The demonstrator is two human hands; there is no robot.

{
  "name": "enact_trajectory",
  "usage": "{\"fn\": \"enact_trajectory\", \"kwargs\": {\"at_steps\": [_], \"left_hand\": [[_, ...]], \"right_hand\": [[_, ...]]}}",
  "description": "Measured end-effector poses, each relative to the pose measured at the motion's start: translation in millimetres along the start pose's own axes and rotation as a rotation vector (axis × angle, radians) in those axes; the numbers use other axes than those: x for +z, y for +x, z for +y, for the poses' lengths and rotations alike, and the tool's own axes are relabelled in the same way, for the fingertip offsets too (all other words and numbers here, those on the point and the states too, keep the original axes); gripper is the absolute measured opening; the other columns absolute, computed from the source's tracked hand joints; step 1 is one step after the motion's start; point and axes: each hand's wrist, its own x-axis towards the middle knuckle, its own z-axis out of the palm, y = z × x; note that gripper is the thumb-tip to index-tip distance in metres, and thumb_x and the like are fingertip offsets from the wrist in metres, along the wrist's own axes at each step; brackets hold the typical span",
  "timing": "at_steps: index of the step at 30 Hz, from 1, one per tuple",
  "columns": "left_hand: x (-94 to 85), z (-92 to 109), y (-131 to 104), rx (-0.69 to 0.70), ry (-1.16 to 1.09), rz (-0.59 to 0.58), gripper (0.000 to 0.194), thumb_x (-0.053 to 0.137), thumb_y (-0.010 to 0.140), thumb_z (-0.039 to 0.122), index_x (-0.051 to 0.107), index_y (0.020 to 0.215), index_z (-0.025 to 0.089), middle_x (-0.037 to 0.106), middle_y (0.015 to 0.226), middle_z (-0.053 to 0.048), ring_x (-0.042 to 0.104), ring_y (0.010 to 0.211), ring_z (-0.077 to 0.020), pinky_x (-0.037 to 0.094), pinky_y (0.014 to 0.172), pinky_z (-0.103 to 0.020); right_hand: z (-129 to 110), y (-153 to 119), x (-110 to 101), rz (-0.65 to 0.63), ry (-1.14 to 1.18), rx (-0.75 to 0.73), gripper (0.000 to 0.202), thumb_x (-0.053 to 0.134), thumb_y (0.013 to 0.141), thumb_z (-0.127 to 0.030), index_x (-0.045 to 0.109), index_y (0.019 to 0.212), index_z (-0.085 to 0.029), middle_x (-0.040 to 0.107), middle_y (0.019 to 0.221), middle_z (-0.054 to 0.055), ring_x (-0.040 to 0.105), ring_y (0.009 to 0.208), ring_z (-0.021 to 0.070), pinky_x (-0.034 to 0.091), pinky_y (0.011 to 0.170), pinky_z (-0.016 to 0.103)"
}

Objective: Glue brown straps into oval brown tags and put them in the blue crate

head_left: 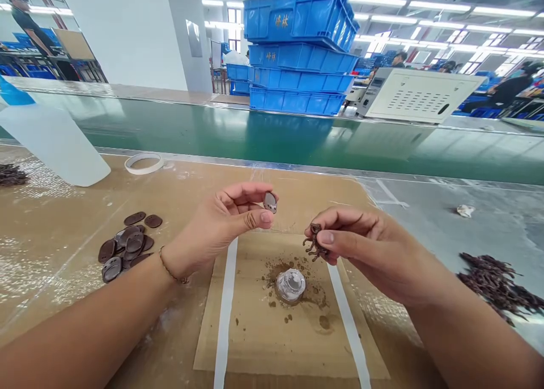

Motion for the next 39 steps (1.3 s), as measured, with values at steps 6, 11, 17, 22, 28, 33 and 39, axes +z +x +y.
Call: {"fn": "enact_trajectory", "kwargs": {"at_steps": [6, 11, 17, 22, 28, 33, 39], "left_hand": [[4.3, 1, 0, -0.005, -0.025, 0.021, 0.039, 0.088, 0.069, 0.019, 0.075, 0.105, 0.025, 0.074, 0.102, -0.001, 0.068, 0.086, -0.0113, 0.059, 0.083, -0.023], [9.9, 3, -2, -0.043, -0.027, 0.027, 0.04, 0.09, 0.066, 0.019, 0.077, 0.103, 0.025, 0.075, 0.099, -0.002, 0.068, 0.086, -0.0124, 0.058, 0.085, -0.025], [0.2, 0, 4, 0.073, 0.024, 0.09, 0.034, 0.087, 0.07, 0.021, 0.076, 0.103, 0.025, 0.073, 0.101, -0.002, 0.067, 0.085, -0.0138, 0.058, 0.081, -0.029], [-0.2, 2, 6, 0.101, 0.077, 0.155, 0.033, 0.087, 0.071, 0.026, 0.075, 0.102, 0.022, 0.072, 0.102, -0.004, 0.068, 0.086, -0.016, 0.058, 0.08, -0.032], [6.4, 7, 6, 0.07, 0.098, 0.228, 0.022, 0.082, 0.075, 0.019, 0.074, 0.095, 0.021, 0.071, 0.101, -0.002, 0.07, 0.097, -0.0209, 0.059, 0.079, -0.033], [5.9, 8, 6, 0.095, 0.143, 0.211, 0.016, 0.075, 0.081, 0.016, 0.073, 0.096, 0.022, 0.071, 0.1, 0.0, 0.071, 0.095, -0.0184, 0.06, 0.079, -0.031], [4.2, 7, 5, 0.118, 0.127, 0.183, 0.016, 0.076, 0.082, 0.018, 0.073, 0.098, 0.021, 0.072, 0.101, -0.001, 0.07, 0.094, -0.0182, 0.059, 0.081, -0.031]], "right_hand": [[4, 1, 7, 0.158, -0.07, -0.217, 0.003, 0.08, 0.083, -0.028, 0.077, 0.083, -0.028, 0.07, 0.079, -0.003, 0.057, 0.065, 0.0064, 0.047, 0.059, 0.014], [-5, -3, 7, 0.172, -0.289, -0.324, 0.004, 0.073, 0.088, -0.026, 0.073, 0.085, -0.024, 0.069, 0.079, 0.0, 0.059, 0.068, 0.0116, 0.048, 0.062, 0.023], [-12, -8, 11, -0.091, -0.608, -0.183, 0.005, 0.068, 0.085, -0.02, 0.072, 0.082, -0.021, 0.068, 0.077, 0.001, 0.06, 0.067, 0.0142, 0.047, 0.063, 0.028], [-9, -8, 16, -0.114, -0.649, -0.088, 0.008, 0.07, 0.079, -0.019, 0.072, 0.071, -0.022, 0.067, 0.066, -0.002, 0.057, 0.056, 0.0129, 0.041, 0.052, 0.028], [-7, -5, 17, -0.135, -0.684, -0.038, 0.012, 0.07, 0.08, -0.023, 0.072, 0.069, -0.024, 0.067, 0.062, -0.003, 0.054, 0.05, 0.0113, 0.038, 0.043, 0.026], [-6, -5, 17, -0.133, -0.694, -0.042, 0.01, 0.072, 0.079, -0.024, 0.074, 0.069, -0.023, 0.068, 0.063, -0.002, 0.056, 0.05, 0.0127, 0.04, 0.043, 0.026], [-6, -6, 18, -0.129, -0.724, -0.061, 0.013, 0.072, 0.079, -0.028, 0.073, 0.068, -0.024, 0.068, 0.062, -0.001, 0.057, 0.049, 0.0125, 0.04, 0.042, 0.025]]}}
